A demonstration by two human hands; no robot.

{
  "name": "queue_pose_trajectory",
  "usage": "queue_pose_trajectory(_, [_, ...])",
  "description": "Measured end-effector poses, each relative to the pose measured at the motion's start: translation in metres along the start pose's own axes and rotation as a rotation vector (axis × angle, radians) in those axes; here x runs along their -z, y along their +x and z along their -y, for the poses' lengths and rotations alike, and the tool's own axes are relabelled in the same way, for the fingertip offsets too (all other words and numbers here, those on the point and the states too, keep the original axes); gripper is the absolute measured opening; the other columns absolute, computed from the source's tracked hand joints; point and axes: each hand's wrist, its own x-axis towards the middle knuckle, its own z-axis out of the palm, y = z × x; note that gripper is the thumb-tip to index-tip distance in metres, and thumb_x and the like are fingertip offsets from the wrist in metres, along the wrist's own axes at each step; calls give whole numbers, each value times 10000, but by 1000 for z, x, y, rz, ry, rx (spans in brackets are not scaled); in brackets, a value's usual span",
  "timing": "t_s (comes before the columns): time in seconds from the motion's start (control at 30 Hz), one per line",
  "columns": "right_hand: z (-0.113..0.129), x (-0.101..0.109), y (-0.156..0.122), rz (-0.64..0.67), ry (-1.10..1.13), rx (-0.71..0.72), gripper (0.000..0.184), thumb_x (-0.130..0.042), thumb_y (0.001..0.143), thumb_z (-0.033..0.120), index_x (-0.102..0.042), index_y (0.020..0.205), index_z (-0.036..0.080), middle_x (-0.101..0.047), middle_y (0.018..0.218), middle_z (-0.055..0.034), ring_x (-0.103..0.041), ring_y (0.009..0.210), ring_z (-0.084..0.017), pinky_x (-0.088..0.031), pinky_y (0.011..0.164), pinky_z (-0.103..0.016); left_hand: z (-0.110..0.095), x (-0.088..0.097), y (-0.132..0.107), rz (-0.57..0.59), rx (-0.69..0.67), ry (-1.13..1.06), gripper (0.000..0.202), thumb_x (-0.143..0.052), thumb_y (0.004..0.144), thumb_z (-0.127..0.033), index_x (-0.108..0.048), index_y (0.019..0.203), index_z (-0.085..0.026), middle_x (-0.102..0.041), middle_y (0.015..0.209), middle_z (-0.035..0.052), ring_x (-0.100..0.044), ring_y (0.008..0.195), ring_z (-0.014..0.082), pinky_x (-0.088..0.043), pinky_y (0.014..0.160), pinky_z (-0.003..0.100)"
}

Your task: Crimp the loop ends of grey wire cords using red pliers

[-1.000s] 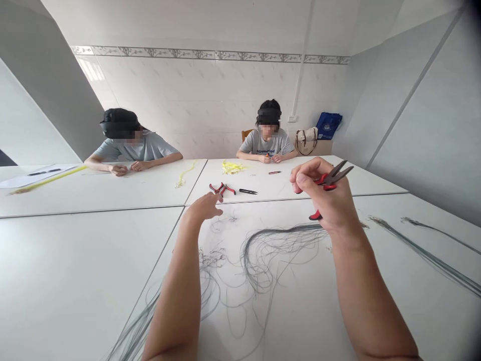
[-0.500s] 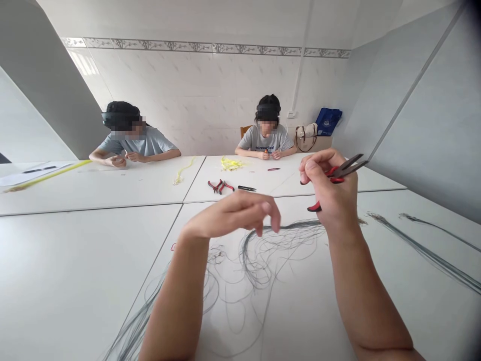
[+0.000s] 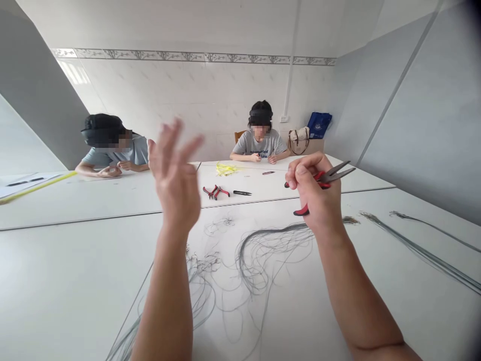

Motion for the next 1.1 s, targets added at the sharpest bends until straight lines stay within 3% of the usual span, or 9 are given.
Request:
queue_pose_trajectory(0.1, [4,0,0,-67,-8,60,176,-683,916,290,-547,825,225,-574,773,23,-500,608,-97,-485,680,-310,-7,-22,-3,109,-12,158,333,-388,1083,-273,-662,1261,-207,-755,1176,76,-604,1286,278,-194,1216,687])
queue_pose_trajectory(0.2, [7,2,1,-147,-57,80,183,-668,915,303,-523,828,235,-549,755,27,-492,615,-104,-514,736,-338,-11,-33,-8,384,161,149,345,-363,1054,-227,-704,1044,-174,-712,689,30,-712,762,214,-495,1028,536])
queue_pose_trajectory(0.37, [-2,5,3,-210,-48,62,165,-664,914,276,-527,833,233,-546,760,28,-483,608,-99,-501,730,-334,-10,-12,-9,705,361,-749,488,-269,1088,-391,-696,933,-212,-715,668,27,-714,680,177,-589,698,324])
queue_pose_trajectory(0.53, [-12,2,1,-140,42,2,161,-668,926,253,-550,824,215,-587,786,19,-488,606,-89,-454,671,-298,-16,14,-4,234,234,-1307,470,-272,1087,-496,-701,1036,-311,-691,602,-7,-673,505,145,-550,464,256])
queue_pose_trajectory(0.6, [-10,-4,-3,-36,25,-8,155,-664,937,271,-561,835,214,-607,789,15,-507,622,-96,-436,633,-280,-26,17,0,-3,336,-1125,447,-228,1098,-479,-645,1235,-392,-786,956,1,-759,769,146,-601,564,248])
queue_pose_trajectory(0.7, [-3,-16,-11,113,-46,-26,155,-668,935,279,-573,833,212,-590,764,17,-523,665,-107,-423,614,-263,-44,11,7,-175,353,-861,467,-155,1112,-419,-492,1429,-478,-497,1570,-72,-543,1392,173,-580,1022,351])
queue_pose_trajectory(0.87, [1,-29,-20,118,-66,-109,179,-702,913,294,-583,804,217,-411,637,58,-391,598,-96,-371,572,-247,-65,-4,8,-13,84,-433,351,-275,1108,-301,-597,1244,-268,-726,1218,21,-689,1140,174,-435,1169,453])
queue_pose_trajectory(0.97, [-2,-28,-20,77,-29,-197,221,-714,912,342,-579,788,218,-450,657,43,-428,638,-107,-356,581,-252,-68,-7,5,157,-22,-255,235,-369,1081,-237,-602,1081,-214,-738,889,1,-672,801,156,-528,915,365])
queue_pose_trajectory(1.1, [-5,-27,-19,101,94,-334,258,-728,901,365,-557,779,216,-469,659,46,-444,652,-110,-376,623,-262,-68,-8,5,38,-74,-140,75,-580,1002,-230,-616,940,-212,-630,657,-45,-478,568,122,-417,617,278])
